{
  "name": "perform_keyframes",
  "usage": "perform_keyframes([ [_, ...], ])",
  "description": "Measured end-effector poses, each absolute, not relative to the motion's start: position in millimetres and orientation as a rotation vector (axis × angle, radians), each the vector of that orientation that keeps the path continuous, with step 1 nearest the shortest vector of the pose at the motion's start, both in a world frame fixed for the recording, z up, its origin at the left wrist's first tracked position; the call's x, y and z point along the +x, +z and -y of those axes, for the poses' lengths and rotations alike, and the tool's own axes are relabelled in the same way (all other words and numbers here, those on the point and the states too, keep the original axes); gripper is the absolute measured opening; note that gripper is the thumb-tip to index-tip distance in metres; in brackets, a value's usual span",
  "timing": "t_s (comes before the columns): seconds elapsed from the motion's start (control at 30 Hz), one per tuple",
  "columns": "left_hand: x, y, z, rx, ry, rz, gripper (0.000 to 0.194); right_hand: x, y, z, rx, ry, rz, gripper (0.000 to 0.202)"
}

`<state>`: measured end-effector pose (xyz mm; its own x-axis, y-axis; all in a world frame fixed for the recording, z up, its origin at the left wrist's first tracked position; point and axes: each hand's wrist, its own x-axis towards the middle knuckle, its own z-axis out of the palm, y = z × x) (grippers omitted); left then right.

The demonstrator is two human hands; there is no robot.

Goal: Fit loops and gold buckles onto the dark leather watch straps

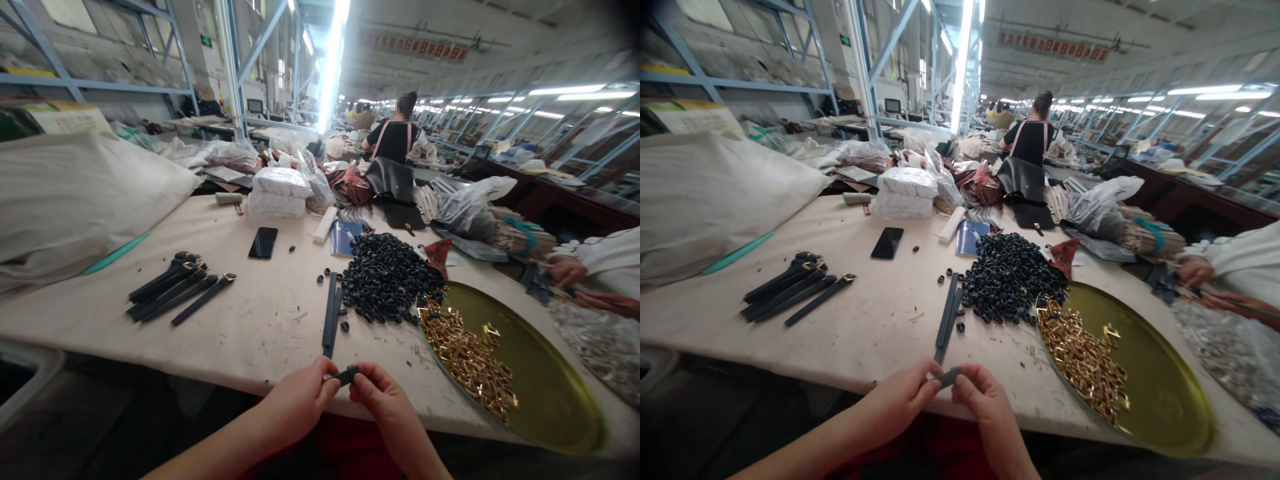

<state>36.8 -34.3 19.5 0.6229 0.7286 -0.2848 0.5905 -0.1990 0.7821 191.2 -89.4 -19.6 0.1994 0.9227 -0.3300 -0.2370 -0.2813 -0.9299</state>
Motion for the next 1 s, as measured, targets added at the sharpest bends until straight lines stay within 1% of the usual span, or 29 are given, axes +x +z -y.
perform_keyframes([
  [0.07,38,17,28,1.827,0.228,-1.045,0.033,186,-20,77,-1.367,1.360,0.739,0.027],
  [0.17,39,13,6,1.860,0.214,-1.022,0.030,181,-22,56,-1.394,1.341,0.821,0.033],
  [0.23,41,12,-22,1.999,0.180,-1.112,0.031,186,-25,43,-1.447,1.242,0.867,0.037],
  [0.3,46,14,-60,2.167,0.141,-1.301,0.031,197,-29,32,-1.528,1.100,0.899,0.037],
  [0.4,64,16,-122,2.271,0.119,-1.511,0.029,214,-41,18,-1.633,0.938,0.980,0.032],
  [0.53,97,6,-174,2.276,0.099,-1.572,0.030,227,-58,8,-1.650,0.796,1.043,0.025],
  [0.6,105,-4,-178,2.266,0.070,-1.561,0.027,230,-64,8,-1.659,0.762,1.044,0.023],
  [0.73,96,-14,-158,2.211,0.068,-1.510,0.024,232,-68,10,-1.653,0.774,1.092,0.020],
  [0.87,80,0,-135,2.092,0.202,-1.450,0.027,229,-63,10,-1.627,0.757,1.127,0.019],
  [1.0,72,13,-110,1.862,0.296,-1.287,0.024,228,-55,15,-1.620,0.733,1.064,0.020],
])
